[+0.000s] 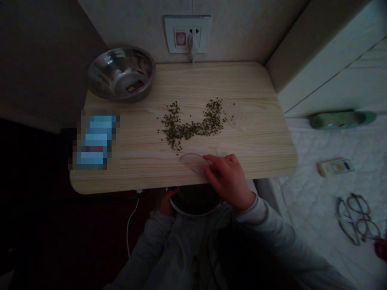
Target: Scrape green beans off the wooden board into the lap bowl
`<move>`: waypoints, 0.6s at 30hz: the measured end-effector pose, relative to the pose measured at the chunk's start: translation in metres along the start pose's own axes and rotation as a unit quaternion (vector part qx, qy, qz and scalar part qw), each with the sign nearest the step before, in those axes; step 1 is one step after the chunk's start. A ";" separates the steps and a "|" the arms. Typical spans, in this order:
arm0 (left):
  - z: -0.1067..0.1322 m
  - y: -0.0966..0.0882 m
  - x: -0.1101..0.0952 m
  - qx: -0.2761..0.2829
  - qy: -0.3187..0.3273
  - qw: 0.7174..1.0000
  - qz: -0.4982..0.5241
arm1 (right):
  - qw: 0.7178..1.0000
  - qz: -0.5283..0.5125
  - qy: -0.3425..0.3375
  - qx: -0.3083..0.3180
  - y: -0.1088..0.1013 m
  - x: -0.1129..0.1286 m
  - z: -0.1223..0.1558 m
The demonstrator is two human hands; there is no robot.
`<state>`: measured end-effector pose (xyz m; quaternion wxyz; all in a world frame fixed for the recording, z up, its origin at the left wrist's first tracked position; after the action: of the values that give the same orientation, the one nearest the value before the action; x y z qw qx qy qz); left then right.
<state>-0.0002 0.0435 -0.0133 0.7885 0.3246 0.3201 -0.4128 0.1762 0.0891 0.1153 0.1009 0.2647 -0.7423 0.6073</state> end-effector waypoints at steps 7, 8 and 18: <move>0.001 0.000 -0.007 0.005 -0.005 1.000 -0.029 | 0.998 0.036 0.049 -0.035 -0.006 -0.013 -0.002; 0.000 -0.001 -0.007 0.000 -0.001 0.999 -0.042 | 0.997 0.039 0.058 -0.038 -0.008 -0.017 -0.002; -0.004 -0.004 0.007 0.011 -0.026 1.000 0.008 | 0.987 0.074 0.120 -0.077 -0.030 -0.055 0.003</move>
<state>-0.0014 0.0422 -0.0217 0.7962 0.3251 0.2927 -0.4180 0.2387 0.0978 0.1141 0.1642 0.1260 -0.7871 0.5810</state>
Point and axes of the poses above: each hand's wrist, its own z-axis away from the middle knuckle, its own y-axis out of the palm, x = y × z, the point moved 5 cm from there along -z, towards the middle knuckle, and after that the axes turned 5 degrees about z, right-handed, at the moved point
